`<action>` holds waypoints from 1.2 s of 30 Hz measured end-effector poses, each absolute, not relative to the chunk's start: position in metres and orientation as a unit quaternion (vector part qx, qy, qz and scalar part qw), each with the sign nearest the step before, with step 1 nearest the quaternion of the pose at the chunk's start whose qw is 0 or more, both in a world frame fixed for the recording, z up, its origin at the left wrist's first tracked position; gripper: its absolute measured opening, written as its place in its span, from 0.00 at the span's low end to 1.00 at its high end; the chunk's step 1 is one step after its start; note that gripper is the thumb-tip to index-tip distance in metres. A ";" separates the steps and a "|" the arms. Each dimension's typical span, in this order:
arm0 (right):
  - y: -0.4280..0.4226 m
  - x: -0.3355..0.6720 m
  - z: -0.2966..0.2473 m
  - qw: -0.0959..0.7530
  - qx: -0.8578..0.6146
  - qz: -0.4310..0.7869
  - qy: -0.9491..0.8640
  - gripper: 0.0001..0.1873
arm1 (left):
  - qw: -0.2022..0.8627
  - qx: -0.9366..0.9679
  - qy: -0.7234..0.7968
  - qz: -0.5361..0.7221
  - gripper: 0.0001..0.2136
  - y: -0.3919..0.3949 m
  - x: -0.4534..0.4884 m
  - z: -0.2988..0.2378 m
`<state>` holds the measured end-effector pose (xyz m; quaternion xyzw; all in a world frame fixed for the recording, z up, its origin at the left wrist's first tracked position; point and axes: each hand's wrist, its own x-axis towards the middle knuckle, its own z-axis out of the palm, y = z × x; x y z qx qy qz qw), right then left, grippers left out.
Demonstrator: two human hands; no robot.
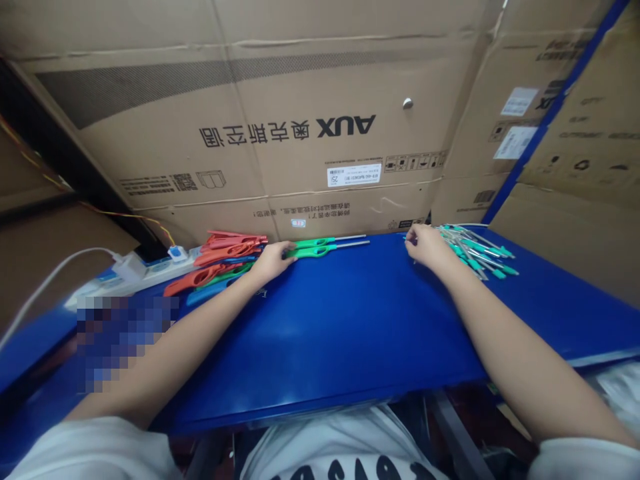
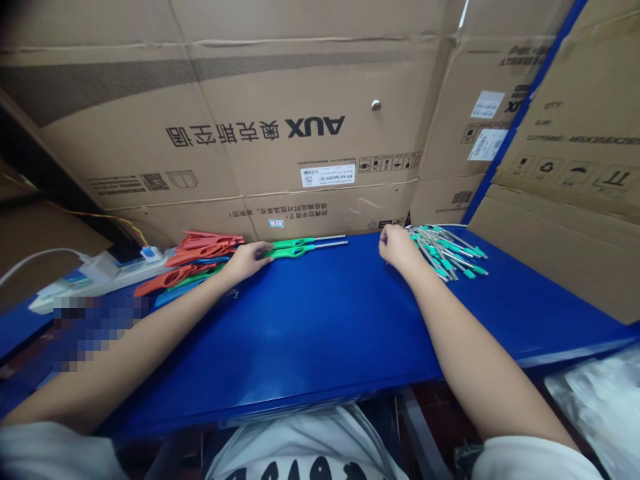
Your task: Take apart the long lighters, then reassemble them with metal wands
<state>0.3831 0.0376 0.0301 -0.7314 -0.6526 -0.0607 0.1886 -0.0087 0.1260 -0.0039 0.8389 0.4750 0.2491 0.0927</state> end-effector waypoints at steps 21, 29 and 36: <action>0.040 0.396 0.010 0.010 -0.763 0.009 -0.646 0.19 | 0.088 0.835 0.476 0.262 0.16 0.130 -0.012 -0.005; 0.038 0.394 0.013 0.009 -0.767 0.011 -0.641 0.18 | 0.066 0.841 0.475 0.252 0.15 0.130 -0.008 -0.001; 0.035 0.393 0.015 0.006 -0.771 0.007 -0.637 0.17 | 0.030 0.854 0.458 0.247 0.15 0.114 -0.007 0.012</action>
